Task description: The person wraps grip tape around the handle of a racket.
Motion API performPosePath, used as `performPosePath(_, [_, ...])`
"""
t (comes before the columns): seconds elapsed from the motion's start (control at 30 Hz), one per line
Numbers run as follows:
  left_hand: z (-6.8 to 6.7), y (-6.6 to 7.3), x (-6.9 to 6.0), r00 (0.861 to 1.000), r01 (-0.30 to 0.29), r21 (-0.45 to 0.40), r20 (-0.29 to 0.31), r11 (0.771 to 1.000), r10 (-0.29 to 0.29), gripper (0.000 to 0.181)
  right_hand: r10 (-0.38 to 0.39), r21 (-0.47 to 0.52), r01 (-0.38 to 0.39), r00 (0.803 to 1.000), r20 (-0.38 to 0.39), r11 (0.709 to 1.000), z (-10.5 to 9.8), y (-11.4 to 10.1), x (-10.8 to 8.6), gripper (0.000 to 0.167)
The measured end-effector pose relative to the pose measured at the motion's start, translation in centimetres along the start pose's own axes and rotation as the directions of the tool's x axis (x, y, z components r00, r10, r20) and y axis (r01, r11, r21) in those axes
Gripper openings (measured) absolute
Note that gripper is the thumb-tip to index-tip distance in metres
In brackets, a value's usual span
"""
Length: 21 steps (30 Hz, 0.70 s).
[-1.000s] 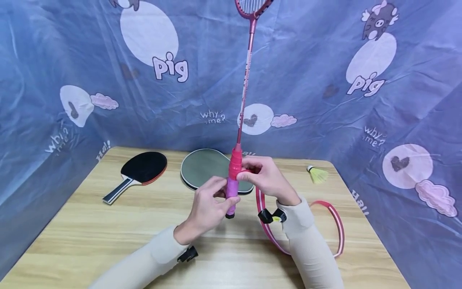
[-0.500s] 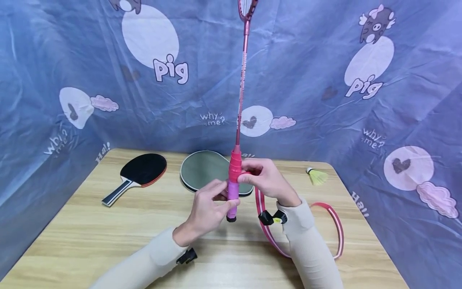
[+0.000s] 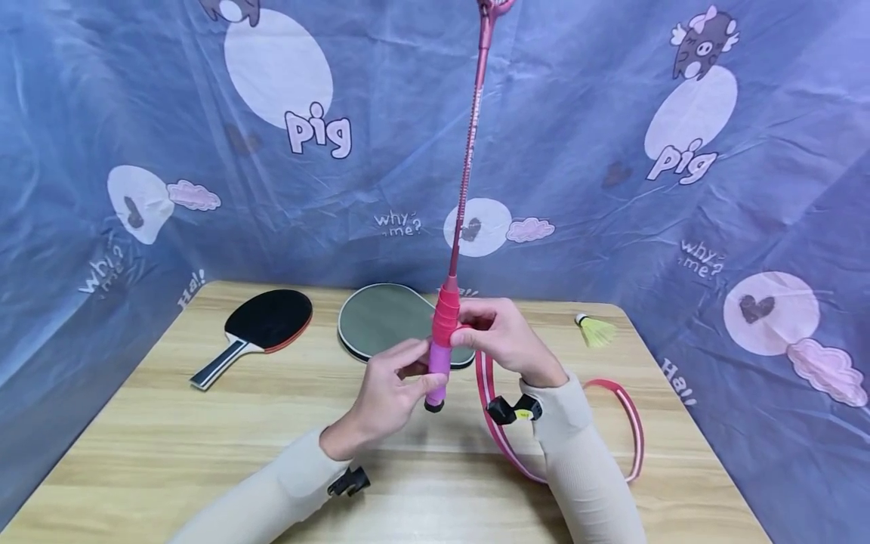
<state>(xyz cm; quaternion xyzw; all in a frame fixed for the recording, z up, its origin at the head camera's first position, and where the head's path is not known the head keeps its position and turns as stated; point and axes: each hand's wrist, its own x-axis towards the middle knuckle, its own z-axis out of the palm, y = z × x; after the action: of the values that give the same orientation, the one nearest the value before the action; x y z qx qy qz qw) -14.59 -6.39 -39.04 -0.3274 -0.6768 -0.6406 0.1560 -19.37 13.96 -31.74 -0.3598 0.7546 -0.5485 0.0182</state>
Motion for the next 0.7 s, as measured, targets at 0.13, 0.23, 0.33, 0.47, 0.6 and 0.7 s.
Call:
performPosePath(0.13, [-0.34, 0.07, 0.14, 0.998, 0.028, -0.046, 0.062, 0.999, -0.025, 0.042, -0.016, 0.014, 0.016, 1.000, 0.024, 1.000, -0.14, -0.29, -0.04, 0.031])
performPosePath(0.23, [-0.52, 0.17, 0.26, 0.993, 0.042, -0.098, 0.117, 0.994, -0.031, 0.039, -0.020, 0.026, 0.020, 0.999, 0.028, 0.999, -0.26, -0.43, -0.18, 0.031])
performPosePath(0.33, [-0.63, 0.33, 0.28, 0.984, 0.068, -0.153, 0.172, 0.986, -0.041, 0.035, -0.020, 0.043, 0.019, 0.999, 0.030, 0.999, -0.30, -0.45, -0.36, 0.036])
performPosePath(0.47, [-0.62, 0.41, 0.25, 0.974, 0.113, -0.209, 0.215, 0.971, -0.067, 0.032, -0.016, 0.068, 0.014, 0.999, 0.030, 0.998, -0.23, -0.43, -0.48, 0.042])
performPosePath(0.6, [-0.78, 0.37, 0.28, 0.965, 0.133, -0.250, 0.255, 0.959, -0.067, 0.035, -0.027, 0.076, 0.025, 0.999, 0.034, 0.997, -0.22, -0.40, -0.47, 0.040])
performPosePath(0.7, [-1.03, 0.29, 0.37, 0.951, 0.150, -0.313, 0.305, 0.938, -0.050, 0.039, -0.040, 0.072, 0.037, 0.998, 0.043, 0.997, -0.36, -0.38, -0.52, 0.042])
